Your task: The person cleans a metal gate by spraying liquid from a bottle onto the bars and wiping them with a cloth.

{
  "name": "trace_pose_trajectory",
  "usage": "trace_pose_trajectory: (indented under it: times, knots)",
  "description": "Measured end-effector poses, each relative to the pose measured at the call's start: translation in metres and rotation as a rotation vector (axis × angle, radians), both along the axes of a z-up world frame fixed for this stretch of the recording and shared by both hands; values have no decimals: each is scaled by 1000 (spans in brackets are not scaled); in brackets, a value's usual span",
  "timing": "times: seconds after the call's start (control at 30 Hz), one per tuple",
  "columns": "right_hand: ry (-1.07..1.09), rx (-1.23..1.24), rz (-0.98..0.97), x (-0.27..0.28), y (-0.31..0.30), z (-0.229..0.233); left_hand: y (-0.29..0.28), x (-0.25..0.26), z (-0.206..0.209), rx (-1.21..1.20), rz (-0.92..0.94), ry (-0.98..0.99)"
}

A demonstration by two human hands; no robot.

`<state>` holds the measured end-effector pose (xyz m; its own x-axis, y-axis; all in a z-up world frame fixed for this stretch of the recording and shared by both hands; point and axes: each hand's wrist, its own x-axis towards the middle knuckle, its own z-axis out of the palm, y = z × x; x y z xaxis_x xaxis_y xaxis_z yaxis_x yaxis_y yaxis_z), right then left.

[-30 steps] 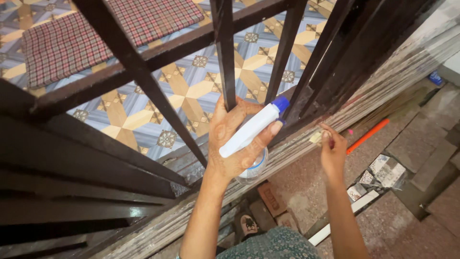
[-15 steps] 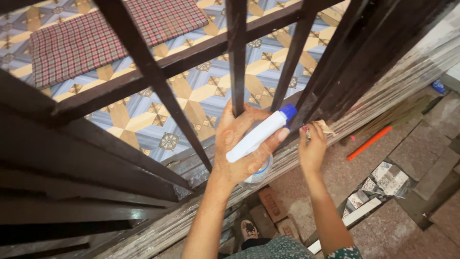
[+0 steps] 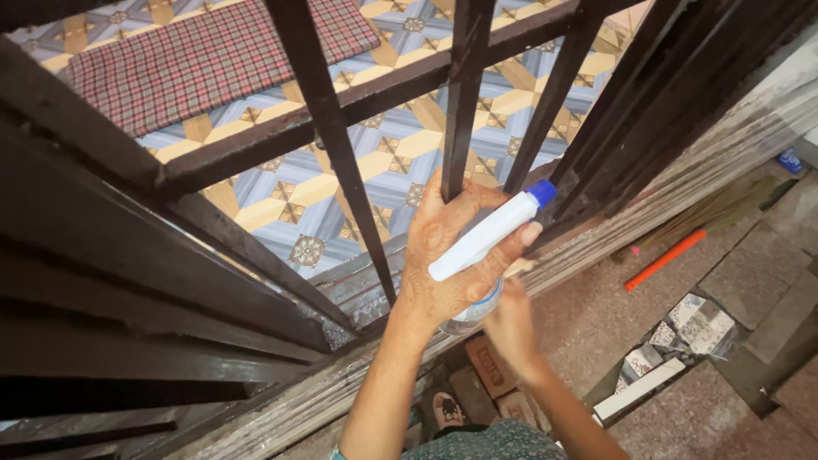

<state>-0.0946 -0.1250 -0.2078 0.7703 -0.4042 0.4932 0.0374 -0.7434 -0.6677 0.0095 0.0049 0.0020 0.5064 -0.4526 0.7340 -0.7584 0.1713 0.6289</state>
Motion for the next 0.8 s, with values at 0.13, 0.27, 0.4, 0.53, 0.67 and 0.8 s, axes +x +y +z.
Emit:
trace_pose_trajectory:
  times: [0.13, 0.27, 0.4, 0.53, 0.67, 0.8]
  knots:
    - [-47, -39, 80, 5, 17, -36, 0, -1, 2, 46, 14, 3]
    - [-35, -159, 19, 2, 2, -44, 4, -3, 3, 38, -14, 95]
    - [34, -218, -158, 1, -39, -15, 1, -2, 5, 1, -36, 98]
    - [52, -235, -310, -1, -81, 5, 1, -1, 5, 10, -22, 77]
    - [5, -309, -483, 2, -120, 8, 2, -2, 3, 21, -16, 105]
    - [-83, -179, -491, 6, -124, 5, 2, -1, 0, 12, -2, 38]
